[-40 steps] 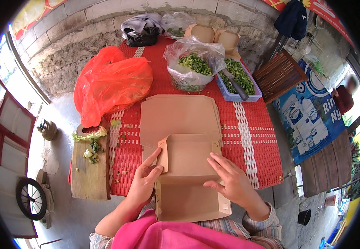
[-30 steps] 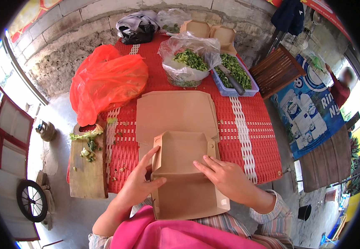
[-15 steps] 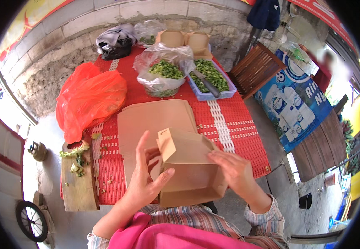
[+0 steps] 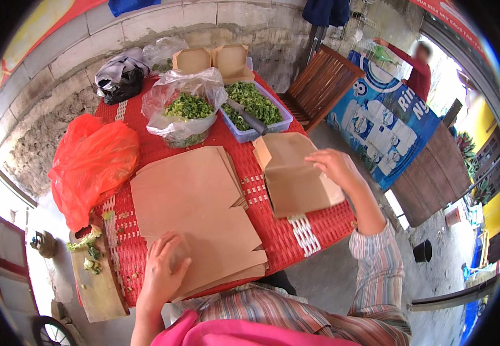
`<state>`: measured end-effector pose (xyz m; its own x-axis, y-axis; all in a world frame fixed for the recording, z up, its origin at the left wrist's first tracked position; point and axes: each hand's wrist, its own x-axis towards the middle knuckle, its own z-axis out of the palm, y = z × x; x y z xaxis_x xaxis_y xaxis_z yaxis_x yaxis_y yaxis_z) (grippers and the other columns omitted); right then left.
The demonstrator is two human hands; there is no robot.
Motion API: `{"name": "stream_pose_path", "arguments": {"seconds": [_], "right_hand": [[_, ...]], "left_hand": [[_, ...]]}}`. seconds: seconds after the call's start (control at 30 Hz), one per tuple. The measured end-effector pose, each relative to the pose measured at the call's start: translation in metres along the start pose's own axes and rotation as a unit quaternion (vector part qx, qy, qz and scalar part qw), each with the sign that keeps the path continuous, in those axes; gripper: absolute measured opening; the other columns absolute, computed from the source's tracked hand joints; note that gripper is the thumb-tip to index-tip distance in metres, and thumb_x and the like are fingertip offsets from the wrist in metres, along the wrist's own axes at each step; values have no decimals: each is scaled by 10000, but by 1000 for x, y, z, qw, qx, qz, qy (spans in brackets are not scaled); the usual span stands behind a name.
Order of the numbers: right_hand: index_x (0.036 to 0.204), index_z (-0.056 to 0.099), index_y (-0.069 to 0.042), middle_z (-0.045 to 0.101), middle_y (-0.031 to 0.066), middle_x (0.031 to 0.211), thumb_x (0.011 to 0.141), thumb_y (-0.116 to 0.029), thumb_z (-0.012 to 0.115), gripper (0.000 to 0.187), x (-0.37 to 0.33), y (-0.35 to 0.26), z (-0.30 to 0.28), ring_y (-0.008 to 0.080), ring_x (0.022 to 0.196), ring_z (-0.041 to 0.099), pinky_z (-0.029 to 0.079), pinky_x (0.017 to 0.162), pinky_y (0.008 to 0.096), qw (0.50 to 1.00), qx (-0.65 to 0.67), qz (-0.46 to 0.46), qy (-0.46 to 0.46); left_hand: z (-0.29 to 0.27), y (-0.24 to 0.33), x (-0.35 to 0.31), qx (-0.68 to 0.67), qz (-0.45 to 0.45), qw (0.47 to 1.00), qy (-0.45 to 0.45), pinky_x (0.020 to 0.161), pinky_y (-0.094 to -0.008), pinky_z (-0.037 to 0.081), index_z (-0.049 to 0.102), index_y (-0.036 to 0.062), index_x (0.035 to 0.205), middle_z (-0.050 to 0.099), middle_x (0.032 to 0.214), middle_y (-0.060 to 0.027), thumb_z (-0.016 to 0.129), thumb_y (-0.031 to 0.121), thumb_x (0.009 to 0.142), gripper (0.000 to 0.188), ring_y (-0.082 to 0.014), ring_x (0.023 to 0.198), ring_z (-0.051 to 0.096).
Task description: The person assembles flat cardboard food containers by hand. They fold the cardboard along pre-scored lines, tuck flaps into slots, and press the edges to form the box shape. The person works on a red table covered with a patterned cloth, surrounded by stacks of flat cardboard and containers of chopped green vegetables.
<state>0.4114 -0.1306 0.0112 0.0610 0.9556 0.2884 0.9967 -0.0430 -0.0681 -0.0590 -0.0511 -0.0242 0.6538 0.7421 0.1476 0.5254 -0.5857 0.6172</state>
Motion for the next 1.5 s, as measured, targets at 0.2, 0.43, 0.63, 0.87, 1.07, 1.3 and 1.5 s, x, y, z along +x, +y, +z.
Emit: {"name": "stream_pose_path", "arguments": {"seconds": [0.2,0.43,0.63,0.87,1.07,1.3,1.5], "right_hand": [[1189,678,-129,634,85,1256,843,-101,673,347,12,-58,-23,288,1162,581,411,1041,442,986,-38,-13,159],[1286,609,-96,576,138,1305,902,-299,651,436,-31,-195,7,304,1228,525,404,1047,454,955,178,-230,-59],[1339,568,-101,462,214,1414,894,-414,635,548,-53,-224,23,376,1345,415,346,1114,486,940,195,-241,-144],[1280,620,-111,463,198,1430,888,-389,650,482,-48,-217,24,382,1355,408,350,1123,470,927,213,-254,-177],[1113,694,-67,665,148,1180,932,-275,616,287,-40,-213,22,338,1191,587,493,984,404,911,307,-212,-175],[944,671,-7,648,114,852,921,-179,630,178,-18,-220,30,308,806,629,492,693,418,915,368,-85,-143],[907,670,-54,650,86,843,936,-253,610,210,-12,-215,30,256,790,612,407,844,376,929,284,-156,-177]], "left_hand": [[-6,0,-19,90,35,990,-99,1174,-530,200,474,84,1428,375,1527,-161,767,438,774,800,-355,1453,275],[-12,-1,-19,110,73,980,-146,1186,-544,171,440,73,1449,306,1562,-172,788,471,725,897,-369,1467,229],[-27,-5,-24,73,76,979,-172,1190,-546,163,478,79,1424,303,1564,-168,795,443,725,850,-373,1473,211],[-33,-9,-21,38,84,978,-185,1183,-552,179,566,90,1354,369,1532,-154,820,399,715,754,-366,1470,230],[-45,-2,-20,-43,64,986,-147,993,-462,426,723,49,1018,668,1156,-111,749,240,814,281,-320,1180,565],[-42,8,-11,-40,-61,994,-82,683,-414,503,699,10,881,667,836,-155,669,214,873,206,-362,767,634],[-38,-12,-9,-48,-18,988,-148,701,-437,500,690,10,873,677,824,-168,648,237,890,231,-370,790,643]]}}
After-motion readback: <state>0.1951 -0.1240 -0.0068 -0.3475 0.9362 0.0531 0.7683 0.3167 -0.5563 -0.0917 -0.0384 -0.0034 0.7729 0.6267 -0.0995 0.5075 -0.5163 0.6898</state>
